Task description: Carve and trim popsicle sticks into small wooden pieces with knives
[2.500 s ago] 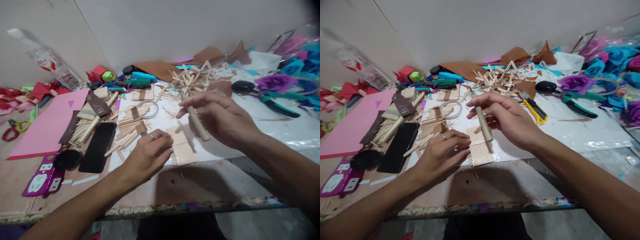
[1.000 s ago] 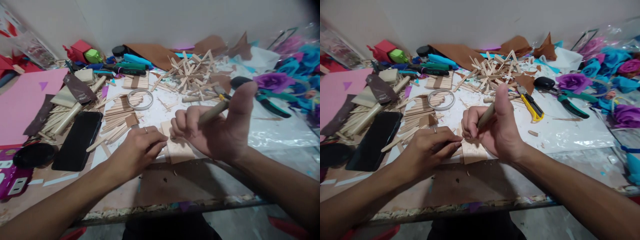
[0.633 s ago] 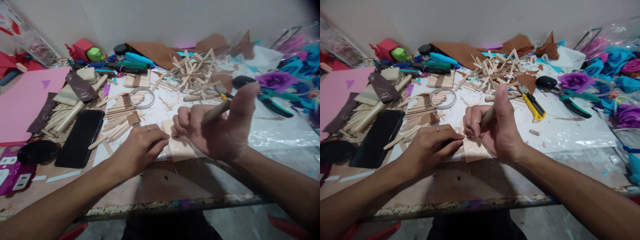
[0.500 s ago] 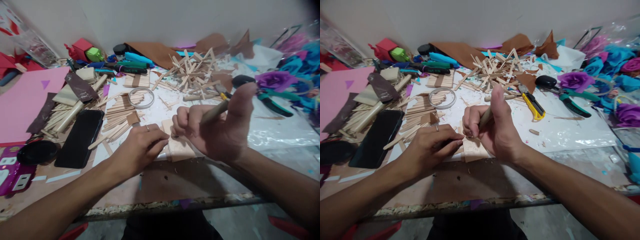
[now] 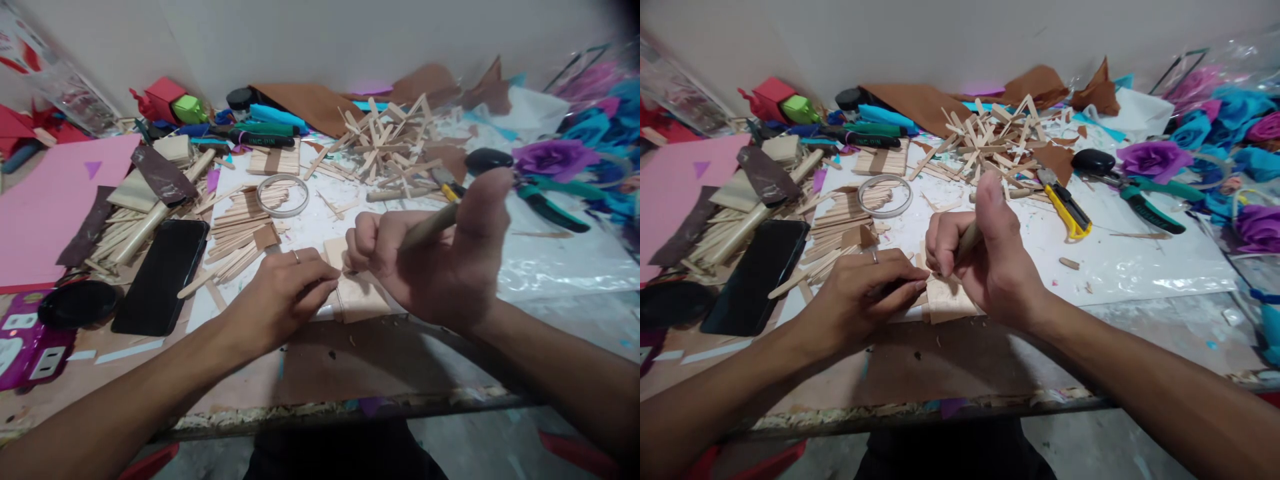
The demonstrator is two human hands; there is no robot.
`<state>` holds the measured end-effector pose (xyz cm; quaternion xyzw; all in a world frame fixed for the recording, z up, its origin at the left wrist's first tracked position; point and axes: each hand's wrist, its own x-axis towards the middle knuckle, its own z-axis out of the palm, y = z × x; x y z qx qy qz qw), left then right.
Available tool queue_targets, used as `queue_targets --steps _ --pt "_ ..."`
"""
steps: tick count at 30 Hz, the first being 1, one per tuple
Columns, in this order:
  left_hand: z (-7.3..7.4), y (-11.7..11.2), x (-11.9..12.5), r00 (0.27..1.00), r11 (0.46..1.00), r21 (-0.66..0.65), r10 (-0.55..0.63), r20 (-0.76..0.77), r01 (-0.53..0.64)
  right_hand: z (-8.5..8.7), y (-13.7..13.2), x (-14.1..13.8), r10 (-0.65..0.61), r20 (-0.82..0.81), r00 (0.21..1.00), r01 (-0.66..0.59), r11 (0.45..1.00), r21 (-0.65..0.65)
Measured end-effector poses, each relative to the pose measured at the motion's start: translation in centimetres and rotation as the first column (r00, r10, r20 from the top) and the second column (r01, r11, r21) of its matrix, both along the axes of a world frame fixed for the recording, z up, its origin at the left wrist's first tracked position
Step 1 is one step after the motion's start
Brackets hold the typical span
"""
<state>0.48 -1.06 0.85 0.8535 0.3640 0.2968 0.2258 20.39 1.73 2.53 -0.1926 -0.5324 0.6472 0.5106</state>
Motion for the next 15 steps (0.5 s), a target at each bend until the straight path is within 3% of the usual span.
queue_targets --steps 15 --pt "0.01 -0.06 0.08 1.0 1.0 0.02 -0.013 0.012 0.012 0.83 -0.67 0.2 -0.014 0.038 0.999 0.015 1.0 -0.025"
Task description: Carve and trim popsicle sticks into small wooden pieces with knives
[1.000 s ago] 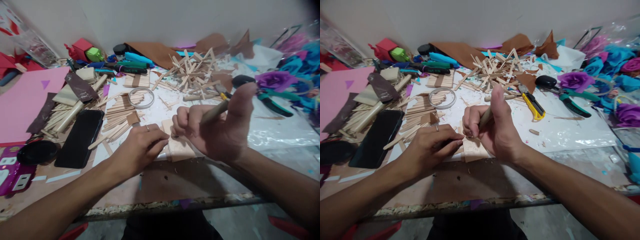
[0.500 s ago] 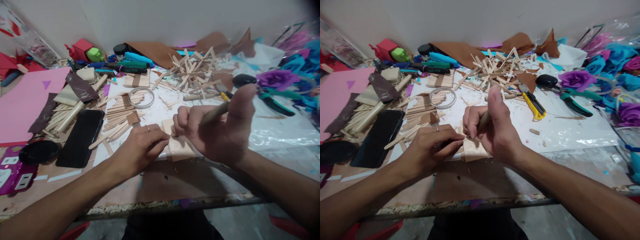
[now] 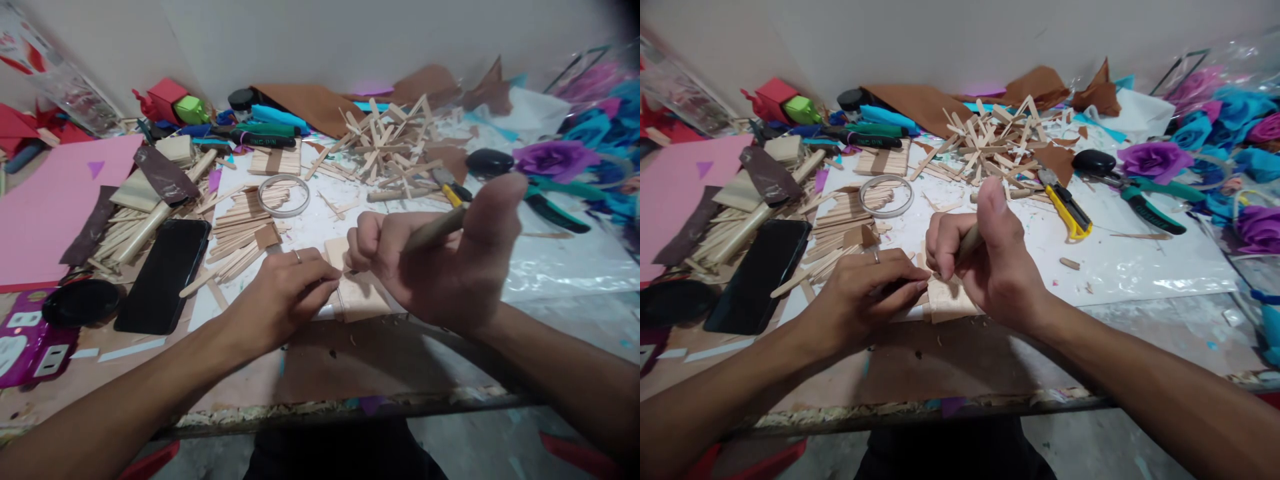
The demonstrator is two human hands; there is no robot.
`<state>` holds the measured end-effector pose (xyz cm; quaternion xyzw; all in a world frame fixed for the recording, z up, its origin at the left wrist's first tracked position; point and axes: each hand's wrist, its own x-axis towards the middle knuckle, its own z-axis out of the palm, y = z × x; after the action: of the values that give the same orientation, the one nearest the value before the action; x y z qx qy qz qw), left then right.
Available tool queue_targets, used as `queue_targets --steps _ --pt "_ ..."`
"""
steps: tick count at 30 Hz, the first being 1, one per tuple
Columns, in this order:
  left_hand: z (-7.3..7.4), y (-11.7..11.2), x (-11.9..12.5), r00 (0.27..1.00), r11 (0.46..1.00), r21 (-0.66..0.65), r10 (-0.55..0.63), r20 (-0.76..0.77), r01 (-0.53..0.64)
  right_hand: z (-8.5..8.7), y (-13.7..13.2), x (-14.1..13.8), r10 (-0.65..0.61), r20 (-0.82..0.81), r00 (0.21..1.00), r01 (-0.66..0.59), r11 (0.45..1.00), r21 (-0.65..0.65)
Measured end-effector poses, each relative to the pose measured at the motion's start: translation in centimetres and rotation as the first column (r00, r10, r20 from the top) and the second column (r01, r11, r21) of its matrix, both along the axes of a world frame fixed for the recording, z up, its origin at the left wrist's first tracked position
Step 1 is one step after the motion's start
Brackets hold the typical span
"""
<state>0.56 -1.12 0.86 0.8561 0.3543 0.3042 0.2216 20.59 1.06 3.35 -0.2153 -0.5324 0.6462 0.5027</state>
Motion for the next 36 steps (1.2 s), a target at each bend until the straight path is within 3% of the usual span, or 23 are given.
queue_targets --steps 23,28,36 --pt "-0.8 0.0 -0.1 0.998 0.999 0.044 -0.034 0.049 0.032 0.3 -0.3 0.0 -0.003 0.009 1.0 0.004 1.0 -0.02" --pt "-0.9 -0.2 -0.3 0.997 0.998 -0.01 -0.061 0.054 0.062 1.1 -0.6 0.1 -0.024 0.096 0.995 0.035 0.993 -0.111" --pt "0.0 -0.4 -0.5 0.994 0.991 -0.087 -0.094 0.047 0.098 0.7 -0.7 0.4 0.012 0.128 0.992 0.0 0.995 -0.095"
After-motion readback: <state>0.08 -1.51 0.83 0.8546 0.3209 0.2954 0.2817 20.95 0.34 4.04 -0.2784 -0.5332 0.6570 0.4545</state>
